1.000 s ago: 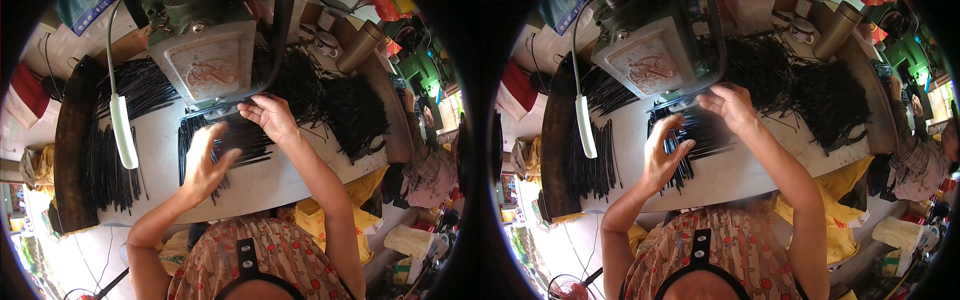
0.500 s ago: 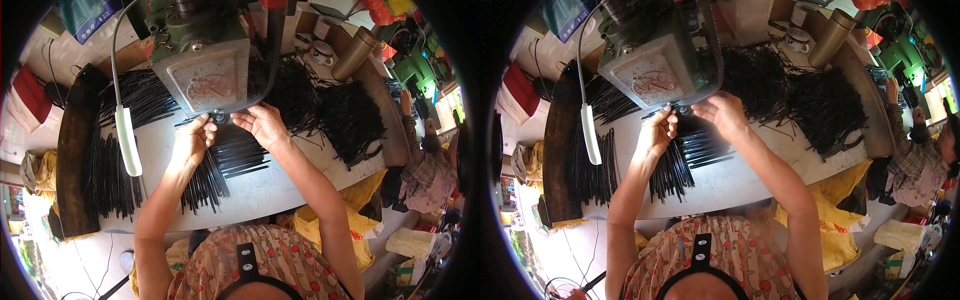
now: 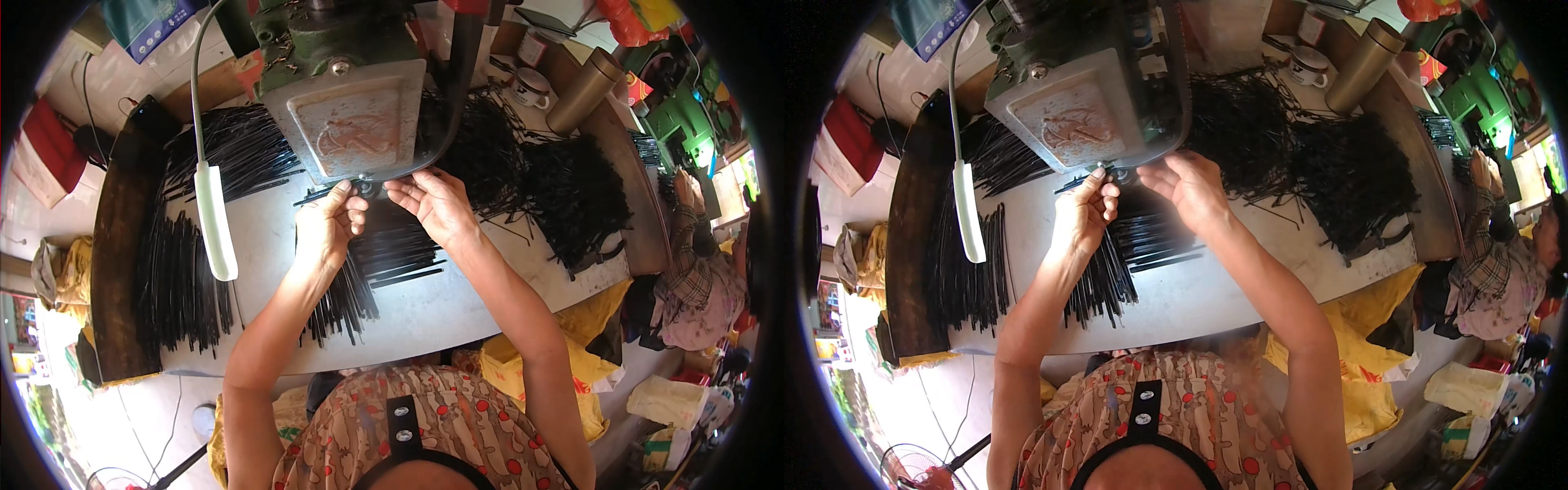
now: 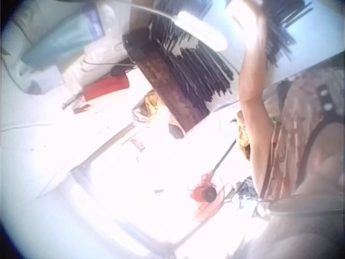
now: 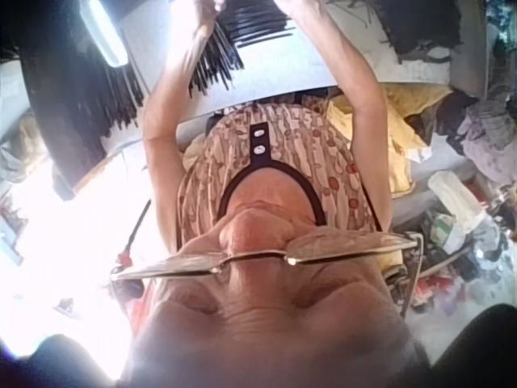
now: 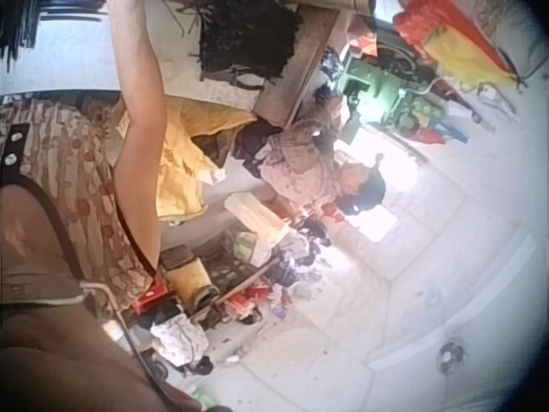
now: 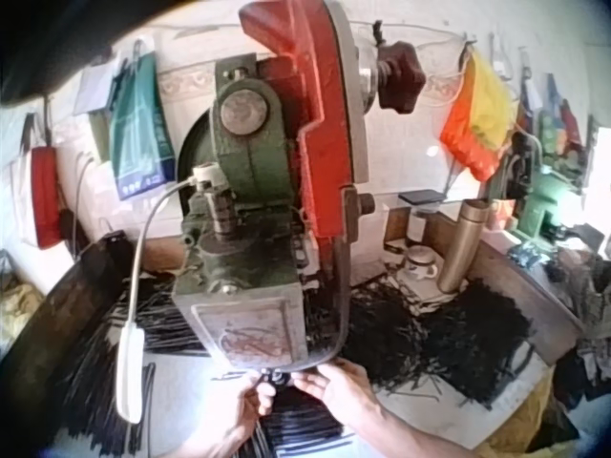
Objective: The person processes plastic ties at a workstation by repeatedly picking them up, inserting them into a benchtop press machine by hand, and placing them into piles on the table.
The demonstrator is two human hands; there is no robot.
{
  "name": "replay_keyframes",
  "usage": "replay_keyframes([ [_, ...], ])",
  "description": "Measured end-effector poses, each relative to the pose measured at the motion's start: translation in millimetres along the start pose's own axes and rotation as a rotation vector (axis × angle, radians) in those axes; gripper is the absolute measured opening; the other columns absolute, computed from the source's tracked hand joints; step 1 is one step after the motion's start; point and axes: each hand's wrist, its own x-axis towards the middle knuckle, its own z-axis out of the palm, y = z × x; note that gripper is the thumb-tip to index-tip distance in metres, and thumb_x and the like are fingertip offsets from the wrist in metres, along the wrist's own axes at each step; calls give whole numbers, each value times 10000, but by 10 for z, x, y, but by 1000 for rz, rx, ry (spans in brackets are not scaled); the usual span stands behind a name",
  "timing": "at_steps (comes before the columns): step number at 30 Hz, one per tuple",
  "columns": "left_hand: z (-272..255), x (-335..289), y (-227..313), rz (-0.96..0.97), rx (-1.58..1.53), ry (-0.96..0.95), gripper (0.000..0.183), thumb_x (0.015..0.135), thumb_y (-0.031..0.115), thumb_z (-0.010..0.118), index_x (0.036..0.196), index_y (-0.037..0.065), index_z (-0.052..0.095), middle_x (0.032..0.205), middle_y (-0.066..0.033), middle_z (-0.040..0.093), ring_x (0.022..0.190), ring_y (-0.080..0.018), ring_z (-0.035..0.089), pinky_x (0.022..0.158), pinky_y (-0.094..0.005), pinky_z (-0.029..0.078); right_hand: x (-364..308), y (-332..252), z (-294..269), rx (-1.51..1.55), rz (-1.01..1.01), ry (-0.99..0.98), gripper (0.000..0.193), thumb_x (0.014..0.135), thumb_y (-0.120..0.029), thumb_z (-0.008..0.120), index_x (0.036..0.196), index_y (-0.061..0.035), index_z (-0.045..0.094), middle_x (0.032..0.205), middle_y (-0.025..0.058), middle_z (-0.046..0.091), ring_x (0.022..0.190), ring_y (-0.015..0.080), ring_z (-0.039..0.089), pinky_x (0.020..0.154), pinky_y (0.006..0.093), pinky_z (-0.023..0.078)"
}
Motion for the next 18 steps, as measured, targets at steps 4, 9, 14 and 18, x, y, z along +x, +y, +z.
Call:
replay_keyframes([
  [4, -10, -23, -18, -4, -44, 8, 216, 820, 190, 569, 815, -24, 536, 636, -102, 588, 497, -148, 518, 450, -249, 392, -9, 13, 16, 14, -4, 9, 153, 872, -101, 459, 914, 37, 511, 918, 169, 571, 864, 269, 593, 763, 361, 515],
  [9, -17, -15, -65, -1, -37, 25, 207, 816, 198, 574, 807, -6, 540, 653, -82, 583, 513, -139, 501, 465, -241, 375, -25, 34, -20, 28, -1, 19, 160, 865, -117, 479, 906, 34, 516, 893, 169, 582, 842, 262, 602, 735, 354, 523],
  [14, -11, -4, -52, 6, -20, -25, 157, 823, 160, 561, 802, 4, 560, 711, -107, 608, 547, -136, 519, 490, -228, 408, -167, -190, -77, -216, 89, -17, 279, 836, -205, 544, 996, 19, 499, 816, 158, 605, 623, 204, 619, 542, 285, 527],
  [18, -72, -42, 81, -10, 94, -46, 151, 810, 177, 573, 815, 26, 555, 686, -76, 597, 532, -105, 494, 470, -214, 360, -356, -434, -134, -556, 57, 72, 526, 819, -255, 570, 1173, 69, 355, 747, 176, 587, 476, 172, 575, 402, 237, 453],
])
